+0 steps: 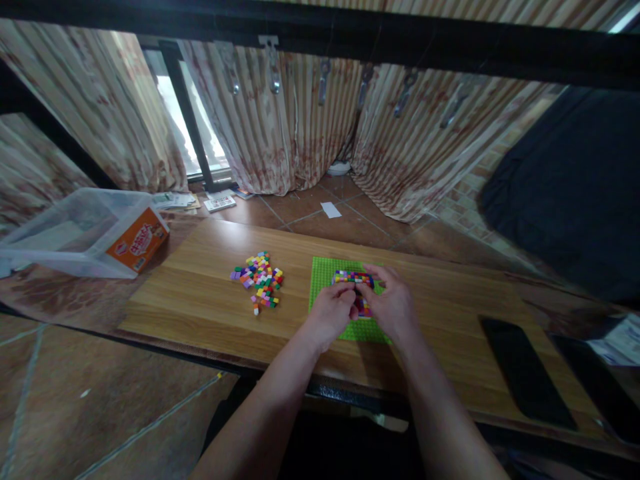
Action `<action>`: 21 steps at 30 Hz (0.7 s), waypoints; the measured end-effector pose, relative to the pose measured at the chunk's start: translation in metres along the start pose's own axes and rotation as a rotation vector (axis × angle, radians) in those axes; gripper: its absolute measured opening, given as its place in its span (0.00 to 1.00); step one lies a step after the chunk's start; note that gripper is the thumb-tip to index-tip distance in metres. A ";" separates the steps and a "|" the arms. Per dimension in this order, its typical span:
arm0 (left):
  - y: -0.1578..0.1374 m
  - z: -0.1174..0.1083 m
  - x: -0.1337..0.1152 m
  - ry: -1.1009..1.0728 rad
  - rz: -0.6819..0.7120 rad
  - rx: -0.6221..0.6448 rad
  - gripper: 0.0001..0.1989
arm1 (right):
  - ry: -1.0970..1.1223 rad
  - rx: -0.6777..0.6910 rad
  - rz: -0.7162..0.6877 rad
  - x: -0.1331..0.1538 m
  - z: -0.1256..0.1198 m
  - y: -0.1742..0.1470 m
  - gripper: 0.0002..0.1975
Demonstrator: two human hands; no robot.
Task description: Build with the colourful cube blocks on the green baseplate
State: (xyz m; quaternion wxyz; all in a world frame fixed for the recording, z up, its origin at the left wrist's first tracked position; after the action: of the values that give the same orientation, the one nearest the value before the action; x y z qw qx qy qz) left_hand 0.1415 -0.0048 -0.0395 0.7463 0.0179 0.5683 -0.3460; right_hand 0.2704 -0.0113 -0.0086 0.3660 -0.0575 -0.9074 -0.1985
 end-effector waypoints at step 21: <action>0.000 -0.004 0.002 -0.142 0.018 -0.059 0.05 | 0.256 -0.068 0.267 -0.033 0.018 -0.001 0.18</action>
State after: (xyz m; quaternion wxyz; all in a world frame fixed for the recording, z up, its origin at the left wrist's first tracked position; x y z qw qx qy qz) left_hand 0.1381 -0.0039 -0.0425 0.7879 -0.0237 0.5238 -0.3229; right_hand 0.2821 -0.0032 -0.0432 0.4995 -0.1641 -0.8304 -0.1844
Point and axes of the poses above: each hand's wrist, its own y-axis towards the middle knuckle, its own z-axis out of the palm, x = y × z, the point moved 8 cm from there along y, towards the middle knuckle, and after that the axes turned 5 degrees about x, right-handed, at the moved point
